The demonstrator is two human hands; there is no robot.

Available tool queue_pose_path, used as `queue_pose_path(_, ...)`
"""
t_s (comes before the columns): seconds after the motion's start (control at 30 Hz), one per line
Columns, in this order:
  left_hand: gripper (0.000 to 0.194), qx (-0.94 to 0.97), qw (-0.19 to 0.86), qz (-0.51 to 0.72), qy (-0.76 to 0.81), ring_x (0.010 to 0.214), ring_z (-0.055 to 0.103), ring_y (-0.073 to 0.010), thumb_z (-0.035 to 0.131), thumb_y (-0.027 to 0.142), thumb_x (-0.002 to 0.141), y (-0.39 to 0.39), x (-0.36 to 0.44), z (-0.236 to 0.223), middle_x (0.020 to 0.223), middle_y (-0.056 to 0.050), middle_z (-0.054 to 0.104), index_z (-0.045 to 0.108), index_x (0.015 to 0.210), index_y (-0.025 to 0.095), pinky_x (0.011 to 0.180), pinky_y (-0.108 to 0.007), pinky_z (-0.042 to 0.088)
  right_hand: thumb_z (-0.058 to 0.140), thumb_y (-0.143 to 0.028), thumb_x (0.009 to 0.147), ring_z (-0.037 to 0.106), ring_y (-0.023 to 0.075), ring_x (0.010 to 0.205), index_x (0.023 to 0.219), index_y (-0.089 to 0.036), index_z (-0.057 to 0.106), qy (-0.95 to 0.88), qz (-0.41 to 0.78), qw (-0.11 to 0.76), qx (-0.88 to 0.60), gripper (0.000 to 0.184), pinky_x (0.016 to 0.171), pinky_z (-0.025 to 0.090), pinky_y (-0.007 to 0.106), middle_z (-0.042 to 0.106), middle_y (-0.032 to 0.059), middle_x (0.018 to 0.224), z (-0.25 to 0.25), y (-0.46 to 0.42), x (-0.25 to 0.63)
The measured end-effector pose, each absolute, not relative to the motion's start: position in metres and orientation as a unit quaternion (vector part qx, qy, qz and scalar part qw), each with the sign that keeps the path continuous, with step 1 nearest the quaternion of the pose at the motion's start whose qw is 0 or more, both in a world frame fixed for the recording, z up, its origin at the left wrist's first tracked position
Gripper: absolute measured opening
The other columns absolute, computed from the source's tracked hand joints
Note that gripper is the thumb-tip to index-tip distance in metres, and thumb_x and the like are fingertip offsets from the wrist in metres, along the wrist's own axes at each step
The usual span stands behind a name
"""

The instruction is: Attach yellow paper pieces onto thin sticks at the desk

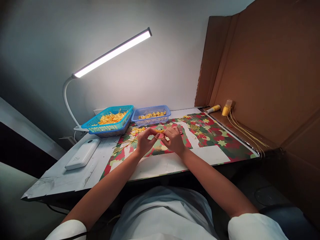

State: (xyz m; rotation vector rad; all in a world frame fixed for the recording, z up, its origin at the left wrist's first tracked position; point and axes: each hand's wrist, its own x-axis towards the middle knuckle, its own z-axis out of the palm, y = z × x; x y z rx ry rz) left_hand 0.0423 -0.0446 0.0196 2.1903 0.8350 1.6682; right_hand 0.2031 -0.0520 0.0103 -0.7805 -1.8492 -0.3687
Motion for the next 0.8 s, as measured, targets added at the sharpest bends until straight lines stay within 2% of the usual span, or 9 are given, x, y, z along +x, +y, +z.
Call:
queue_pose_path(0.2, 0.019, 0.746, 0.112, 0.58, 0.308, 0.057, 0.058, -0.0104, 0.065, 0.026, 0.077, -0.042, 0.041, 0.018, 0.063, 0.001, 0.064, 0.054, 0.065, 0.018, 0.057, -0.023, 0.047, 0.048, -0.012, 0.075, 0.047, 0.0142, 0.06, 0.064, -0.021, 0.043, -0.76, -0.162, 0.534, -0.332, 0.015, 0.065, 0.033, 0.031, 0.054, -0.0015, 0.059, 0.012, -0.051, 0.206)
queue_pose_path(0.4, 0.012, 0.743, 0.145, 0.584, 0.293, 0.062, 0.062, -0.011, 0.064, 0.024, 0.078, -0.044, 0.04, 0.021, 0.067, 0.0, 0.064, 0.055, 0.072, 0.018, 0.061, -0.024, 0.05, 0.049, -0.013, 0.075, 0.048, 0.0149, 0.061, 0.064, -0.022, 0.044, -0.753, -0.177, 0.535, -0.339, 0.015, 0.067, 0.035, 0.032, 0.055, -0.0005, 0.061, 0.012, -0.05, 0.209)
queue_pose_path(0.63, 0.008, 0.763, 0.047, 0.591, 0.256, 0.064, 0.065, -0.0095, 0.064, 0.022, 0.08, -0.053, 0.039, 0.027, 0.073, 0.0, 0.066, 0.058, 0.084, 0.019, 0.062, -0.02, 0.052, 0.049, -0.015, 0.081, 0.049, 0.015, 0.063, 0.073, -0.021, 0.052, -0.767, -0.205, 0.523, -0.31, 0.01, 0.068, 0.035, 0.033, 0.061, 0.0009, 0.069, 0.014, -0.056, 0.209)
queue_pose_path(0.8, 0.013, 0.769, 0.023, 0.594, 0.235, 0.064, 0.066, -0.0092, 0.065, 0.018, 0.079, -0.054, 0.039, 0.027, 0.076, 0.0, 0.068, 0.057, 0.09, 0.019, 0.062, -0.019, 0.053, 0.052, -0.02, 0.08, 0.05, 0.0154, 0.063, 0.079, -0.02, 0.054, -0.764, -0.212, 0.531, -0.3, 0.002, 0.068, 0.033, 0.034, 0.059, 0.0005, 0.067, 0.015, -0.059, 0.209)
